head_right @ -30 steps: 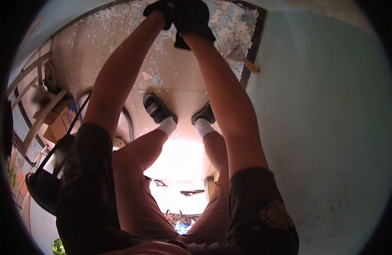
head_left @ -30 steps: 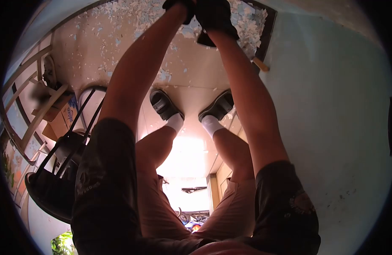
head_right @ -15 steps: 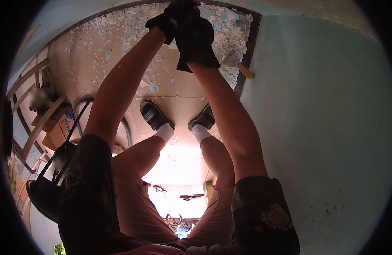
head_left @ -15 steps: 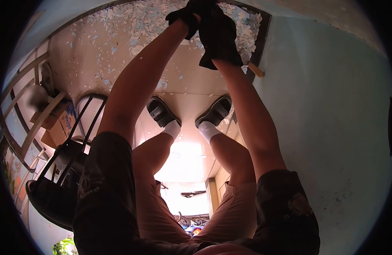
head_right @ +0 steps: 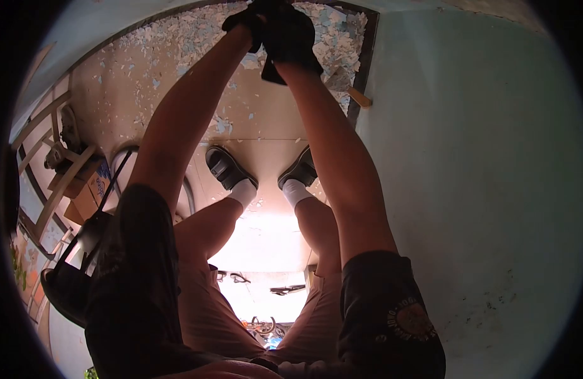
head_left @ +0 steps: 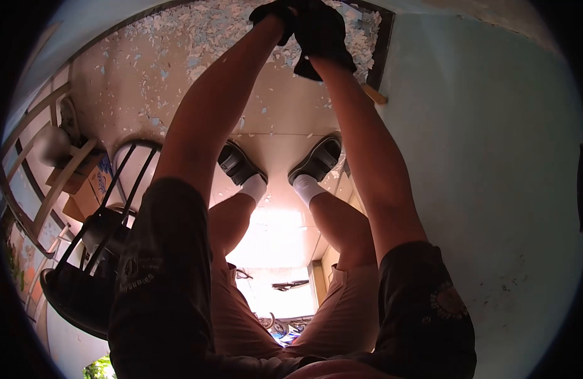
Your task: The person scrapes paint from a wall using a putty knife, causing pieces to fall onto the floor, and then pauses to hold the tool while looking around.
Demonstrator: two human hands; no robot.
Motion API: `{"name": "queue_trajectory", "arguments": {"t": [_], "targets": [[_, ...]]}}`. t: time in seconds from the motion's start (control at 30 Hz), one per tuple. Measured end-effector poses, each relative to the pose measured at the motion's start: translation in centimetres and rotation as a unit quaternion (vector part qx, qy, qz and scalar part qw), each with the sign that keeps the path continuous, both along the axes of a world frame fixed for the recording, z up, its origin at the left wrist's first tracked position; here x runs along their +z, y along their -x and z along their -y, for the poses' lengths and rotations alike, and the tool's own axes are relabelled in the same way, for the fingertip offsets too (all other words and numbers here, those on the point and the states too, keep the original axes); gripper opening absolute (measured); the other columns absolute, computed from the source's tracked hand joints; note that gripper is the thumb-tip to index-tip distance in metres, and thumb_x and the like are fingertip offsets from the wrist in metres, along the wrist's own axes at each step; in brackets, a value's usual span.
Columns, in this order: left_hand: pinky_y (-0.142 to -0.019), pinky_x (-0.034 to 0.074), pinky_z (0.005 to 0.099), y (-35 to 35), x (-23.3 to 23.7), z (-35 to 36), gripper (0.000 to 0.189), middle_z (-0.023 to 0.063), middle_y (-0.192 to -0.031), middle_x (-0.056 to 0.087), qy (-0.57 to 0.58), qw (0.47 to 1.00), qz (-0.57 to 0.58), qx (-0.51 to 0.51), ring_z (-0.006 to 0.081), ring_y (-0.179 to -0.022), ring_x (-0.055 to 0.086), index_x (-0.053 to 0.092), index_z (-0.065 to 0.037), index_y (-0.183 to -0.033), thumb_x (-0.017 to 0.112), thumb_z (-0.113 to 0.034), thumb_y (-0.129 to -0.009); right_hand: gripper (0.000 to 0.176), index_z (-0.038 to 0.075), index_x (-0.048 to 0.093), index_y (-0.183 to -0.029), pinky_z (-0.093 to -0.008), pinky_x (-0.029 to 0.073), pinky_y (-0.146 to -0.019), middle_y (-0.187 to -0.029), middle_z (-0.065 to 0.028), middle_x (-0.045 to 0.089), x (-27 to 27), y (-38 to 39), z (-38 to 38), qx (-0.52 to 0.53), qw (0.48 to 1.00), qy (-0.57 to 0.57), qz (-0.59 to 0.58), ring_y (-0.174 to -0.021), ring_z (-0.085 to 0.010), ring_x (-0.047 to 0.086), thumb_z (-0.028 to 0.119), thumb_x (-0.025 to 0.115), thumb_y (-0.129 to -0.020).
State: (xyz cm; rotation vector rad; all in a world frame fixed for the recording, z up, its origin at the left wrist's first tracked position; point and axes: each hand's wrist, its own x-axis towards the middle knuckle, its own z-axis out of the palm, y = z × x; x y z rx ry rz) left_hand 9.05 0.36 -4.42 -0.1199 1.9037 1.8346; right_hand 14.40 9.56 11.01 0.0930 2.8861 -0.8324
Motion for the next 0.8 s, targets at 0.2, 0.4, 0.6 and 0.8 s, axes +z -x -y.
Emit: {"name": "queue_trajectory", "arguments": {"t": [0.2, 0.4, 0.6, 0.8], "targets": [[-0.075, 0.049, 0.0388, 0.2, -0.5, 0.3, 0.026, 0.0115, -0.085, 0.064, 0.016, 1.0, -0.02, -0.009, 0.027, -0.086, 0.062, 0.063, -0.008, -0.096, 0.06, -0.024, -0.077, 0.03, 0.008, 0.064, -0.091, -0.0406, 0.049, -0.065, -0.075, -0.0161, 0.065, -2.8, -0.2, 1.0, -0.122, 0.925, 0.36, 0.02, -0.075, -0.0325, 0.064, 0.034, 0.049, -0.09], [-0.074, 0.049, 0.0387, 0.6, -0.3, 0.9, 0.024, 0.0113, -0.084, 0.064, 0.051, 0.997, -0.052, -0.026, 0.0267, -0.085, 0.062, 0.064, -0.008, -0.095, 0.059, -0.023, -0.077, 0.027, 0.008, 0.065, -0.091, -0.0379, 0.049, -0.067, -0.081, -0.0149, 0.066, -0.2, -0.2, 0.9, -0.095, 0.964, 0.248, 0.032, -0.08, -0.0283, 0.064, 0.03, 0.049, -0.09], [-0.073, 0.049, 0.0385, 0.2, -0.1, 0.3, 0.023, 0.011, -0.083, 0.064, 0.118, 0.985, -0.107, -0.058, 0.0264, -0.084, 0.063, 0.064, -0.008, -0.095, 0.059, -0.023, -0.078, 0.024, 0.009, 0.064, -0.099, -0.034, 0.05, -0.075, -0.092, -0.0121, 0.067, -1.3, -0.7, -0.2, -0.022, 0.986, 0.163, -0.009, -0.09, -0.0234, 0.064, 0.027, 0.051, -0.091], [-0.073, 0.05, 0.0384, 0.2, -0.9, -1.2, 0.021, 0.0107, -0.081, 0.065, 0.208, 0.953, -0.198, -0.091, 0.0261, -0.083, 0.063, 0.065, -0.009, -0.094, 0.058, -0.022, -0.078, 0.027, 0.008, 0.063, -0.104, -0.0368, 0.051, -0.073, -0.087, -0.0102, 0.068, 1.7, 0.1, -1.8, -0.044, 0.981, 0.19, 0.023, -0.086, -0.0245, 0.065, 0.028, 0.049, -0.092]]}}
